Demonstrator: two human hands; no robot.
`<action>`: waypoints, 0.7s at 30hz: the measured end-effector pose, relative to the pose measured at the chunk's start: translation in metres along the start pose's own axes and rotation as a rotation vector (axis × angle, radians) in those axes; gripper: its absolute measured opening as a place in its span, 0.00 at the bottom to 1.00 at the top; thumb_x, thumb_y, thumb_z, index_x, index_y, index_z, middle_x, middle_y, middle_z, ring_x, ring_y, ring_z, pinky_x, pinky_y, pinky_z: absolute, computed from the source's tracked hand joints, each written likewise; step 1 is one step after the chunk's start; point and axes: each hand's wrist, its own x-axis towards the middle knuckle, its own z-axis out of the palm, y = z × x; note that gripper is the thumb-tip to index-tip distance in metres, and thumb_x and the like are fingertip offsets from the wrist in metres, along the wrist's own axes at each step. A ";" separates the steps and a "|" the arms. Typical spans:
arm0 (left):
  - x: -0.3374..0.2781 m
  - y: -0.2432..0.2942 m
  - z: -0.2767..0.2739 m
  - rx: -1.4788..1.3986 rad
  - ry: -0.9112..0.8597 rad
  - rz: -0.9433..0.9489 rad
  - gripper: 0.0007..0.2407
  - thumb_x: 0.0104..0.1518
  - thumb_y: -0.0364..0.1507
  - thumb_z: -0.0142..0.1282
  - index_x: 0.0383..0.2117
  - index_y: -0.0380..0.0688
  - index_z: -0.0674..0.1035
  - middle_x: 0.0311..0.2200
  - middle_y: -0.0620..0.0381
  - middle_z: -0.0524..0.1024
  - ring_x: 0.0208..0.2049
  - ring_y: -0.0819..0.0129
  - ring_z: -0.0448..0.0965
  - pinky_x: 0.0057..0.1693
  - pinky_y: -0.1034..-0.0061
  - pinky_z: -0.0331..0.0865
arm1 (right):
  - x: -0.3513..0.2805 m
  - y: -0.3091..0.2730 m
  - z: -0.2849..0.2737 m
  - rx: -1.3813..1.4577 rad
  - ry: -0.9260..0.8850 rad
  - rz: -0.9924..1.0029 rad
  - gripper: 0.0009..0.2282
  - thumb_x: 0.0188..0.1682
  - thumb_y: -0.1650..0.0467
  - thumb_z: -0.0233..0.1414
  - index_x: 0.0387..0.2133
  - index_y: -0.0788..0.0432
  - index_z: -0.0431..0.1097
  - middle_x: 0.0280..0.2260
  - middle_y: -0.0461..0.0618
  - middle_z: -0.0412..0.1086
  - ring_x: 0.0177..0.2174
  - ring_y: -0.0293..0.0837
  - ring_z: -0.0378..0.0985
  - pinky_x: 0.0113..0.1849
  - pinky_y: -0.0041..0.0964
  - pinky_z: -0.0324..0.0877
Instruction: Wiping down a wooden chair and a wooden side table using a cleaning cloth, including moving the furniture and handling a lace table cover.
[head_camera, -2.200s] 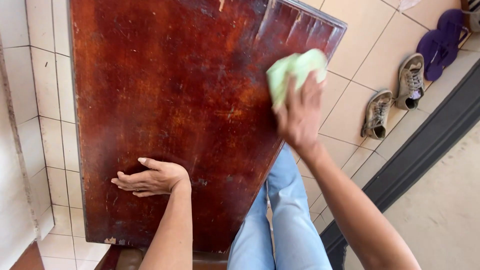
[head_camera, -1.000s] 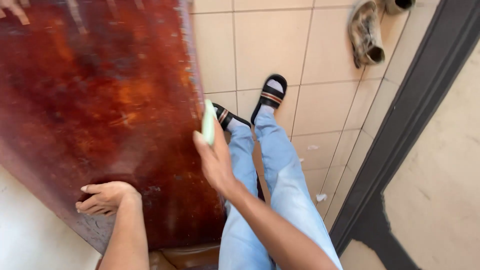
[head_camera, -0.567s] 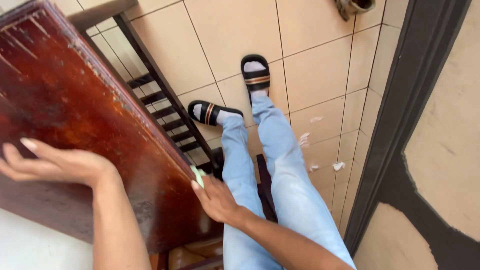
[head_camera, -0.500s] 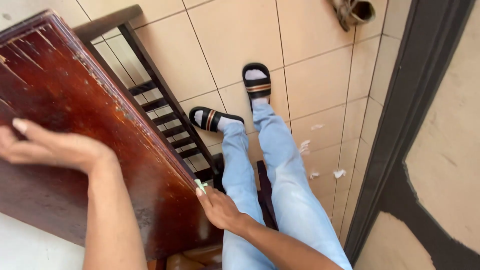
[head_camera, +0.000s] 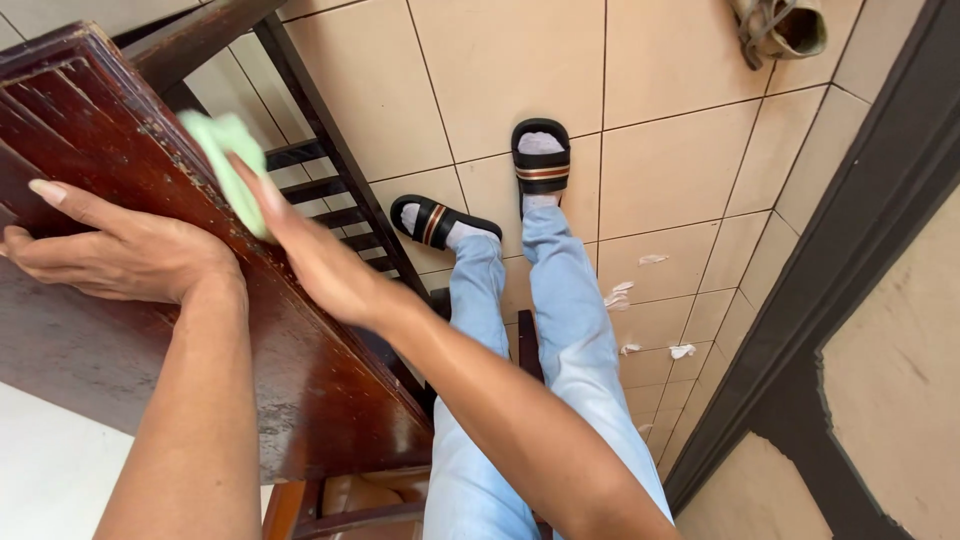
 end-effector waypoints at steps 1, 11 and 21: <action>-0.001 0.004 -0.003 0.007 -0.003 0.005 0.29 0.72 0.52 0.30 0.70 0.43 0.57 0.67 0.47 0.59 0.71 0.55 0.64 0.73 0.59 0.61 | -0.025 0.018 -0.002 0.009 0.003 0.002 0.38 0.57 0.46 0.19 0.74 0.58 0.35 0.75 0.59 0.32 0.73 0.53 0.32 0.69 0.46 0.32; -0.008 0.028 -0.021 -0.022 -0.037 -0.067 0.31 0.75 0.51 0.31 0.71 0.35 0.54 0.70 0.38 0.53 0.74 0.48 0.56 0.74 0.58 0.58 | -0.104 0.085 -0.010 -0.156 0.055 0.846 0.43 0.47 0.41 0.17 0.71 0.52 0.41 0.70 0.57 0.44 0.69 0.53 0.42 0.65 0.48 0.42; -0.010 0.086 -0.050 0.072 -0.172 -0.207 0.34 0.73 0.52 0.32 0.72 0.31 0.48 0.74 0.35 0.43 0.76 0.46 0.39 0.77 0.51 0.40 | 0.066 -0.068 0.006 -0.080 0.183 0.014 0.37 0.60 0.46 0.30 0.66 0.66 0.57 0.67 0.65 0.61 0.68 0.55 0.60 0.67 0.45 0.49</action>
